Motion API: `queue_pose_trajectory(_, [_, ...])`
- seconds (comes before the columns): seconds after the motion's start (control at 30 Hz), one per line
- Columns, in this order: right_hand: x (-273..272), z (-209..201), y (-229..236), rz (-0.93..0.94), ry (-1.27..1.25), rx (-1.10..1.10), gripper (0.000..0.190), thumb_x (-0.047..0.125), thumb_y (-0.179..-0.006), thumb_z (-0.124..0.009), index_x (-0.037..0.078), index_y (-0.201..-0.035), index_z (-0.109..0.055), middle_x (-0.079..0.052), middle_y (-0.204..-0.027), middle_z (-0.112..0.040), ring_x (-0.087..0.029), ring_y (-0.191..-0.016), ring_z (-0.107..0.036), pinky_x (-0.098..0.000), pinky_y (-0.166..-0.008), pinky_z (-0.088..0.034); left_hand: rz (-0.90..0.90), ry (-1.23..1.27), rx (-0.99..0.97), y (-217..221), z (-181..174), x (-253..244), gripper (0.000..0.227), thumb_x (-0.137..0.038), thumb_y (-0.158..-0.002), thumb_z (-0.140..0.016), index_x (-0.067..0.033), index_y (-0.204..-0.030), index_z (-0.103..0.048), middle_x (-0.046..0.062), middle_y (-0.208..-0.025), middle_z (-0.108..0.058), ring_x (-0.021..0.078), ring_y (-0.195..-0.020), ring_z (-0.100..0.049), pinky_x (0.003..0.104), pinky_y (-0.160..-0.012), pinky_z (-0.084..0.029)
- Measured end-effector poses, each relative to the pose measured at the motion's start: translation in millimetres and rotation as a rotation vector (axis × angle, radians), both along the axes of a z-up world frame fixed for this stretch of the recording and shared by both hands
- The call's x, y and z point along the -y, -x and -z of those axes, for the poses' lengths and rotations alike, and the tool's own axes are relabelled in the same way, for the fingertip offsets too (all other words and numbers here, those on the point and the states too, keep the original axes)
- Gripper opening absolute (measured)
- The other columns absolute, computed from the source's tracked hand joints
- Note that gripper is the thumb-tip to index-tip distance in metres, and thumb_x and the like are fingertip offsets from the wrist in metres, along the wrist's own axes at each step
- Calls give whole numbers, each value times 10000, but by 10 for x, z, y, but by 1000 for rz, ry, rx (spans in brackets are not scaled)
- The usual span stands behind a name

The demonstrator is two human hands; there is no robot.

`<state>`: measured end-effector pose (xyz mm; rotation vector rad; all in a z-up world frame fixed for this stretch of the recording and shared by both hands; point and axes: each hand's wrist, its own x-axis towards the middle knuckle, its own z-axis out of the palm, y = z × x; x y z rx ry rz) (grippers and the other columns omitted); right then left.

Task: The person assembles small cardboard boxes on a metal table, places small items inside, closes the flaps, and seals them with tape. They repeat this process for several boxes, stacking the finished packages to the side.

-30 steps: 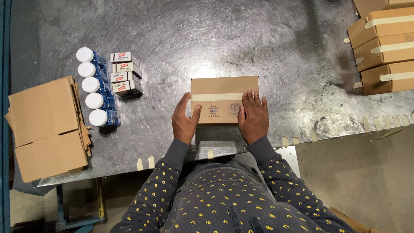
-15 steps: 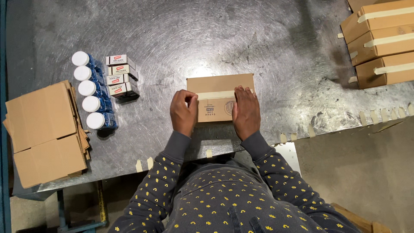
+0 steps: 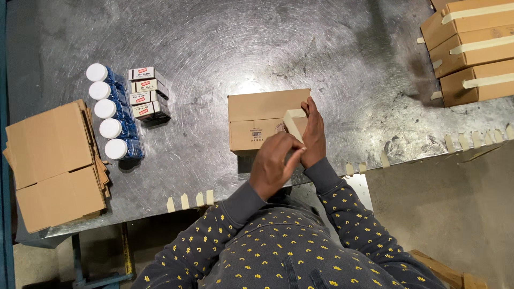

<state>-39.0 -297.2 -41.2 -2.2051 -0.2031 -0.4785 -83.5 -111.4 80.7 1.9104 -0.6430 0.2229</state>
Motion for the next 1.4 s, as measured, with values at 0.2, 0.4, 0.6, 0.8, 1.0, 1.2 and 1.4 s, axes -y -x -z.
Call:
queue_pose_trajectory(0.2, [-92,-79,33,69,-228,-75,1107,91,-1001,-1016,81,-1864,-324,-249,-1705,-598,-401,-1659,-554,-556,-1321,-523,106,178,-25,162,-145,11,111,-144,-1104,-828,-135,-1210,-795,97,-1133,-809,390,-1073,-817,479,-948,-669])
queue_pose_trajectory(0.4, [-73,112,-37,129,47,6,905,257,-1024,-991,40,-1746,-492,-197,-1598,-684,-439,-1565,-610,-576,-1334,-478,-53,497,-222,-83,-31,-202,174,-228,-1148,-799,-60,-1184,-771,128,-1117,-789,252,-1088,-802,427,-1008,-665])
queue_pose_trajectory(0.6, [73,-32,-113,25,106,68,556,254,-993,-994,105,-1465,-741,-64,-1389,-751,-363,-1472,-693,-544,-1359,-467,-124,634,-294,-260,-169,-503,328,-392,-1209,-701,-81,-1186,-597,151,-1140,-745,290,-1127,-800,436,-989,-682])
queue_pose_trajectory(0.8, [94,-61,-146,0,188,139,108,54,-1170,-663,78,-1258,-722,-126,-1291,-757,-428,-1398,-718,-562,-1261,-553,-207,733,-293,-563,464,-644,255,-287,-1246,-650,-118,-1167,-476,176,-1146,-802,238,-1088,-805,359,-973,-655])
queue_pose_trajectory(1.0, [158,-36,-188,17,175,99,36,135,-1197,-667,123,-1181,-697,-73,-1245,-786,-372,-1336,-767,-518,-1172,-616,-291,620,-412,-580,587,-775,177,-209,-1259,-590,-120,-1184,-458,184,-1223,-810,216,-1079,-808,344,-961,-676])
queue_pose_trajectory(1.2, [218,-217,-276,15,168,63,191,150,-1175,-795,104,-1022,-689,-81,-1135,-833,-364,-1199,-806,-500,-1069,-636,-478,475,-458,-719,1077,-1001,172,-185,-1211,-714,-81,-1206,-577,178,-1232,-830,185,-989,-833,316,-882,-706])
queue_pose_trajectory(1.4, [282,-28,-451,71,254,72,255,264,-1092,-939,126,-1014,-739,-65,-1051,-814,-362,-1110,-796,-495,-988,-640,-589,167,-306,-750,961,-1001,158,-115,-1099,-857,-87,-1063,-706,106,-942,-736,161,-742,-708,330,-655,-605])
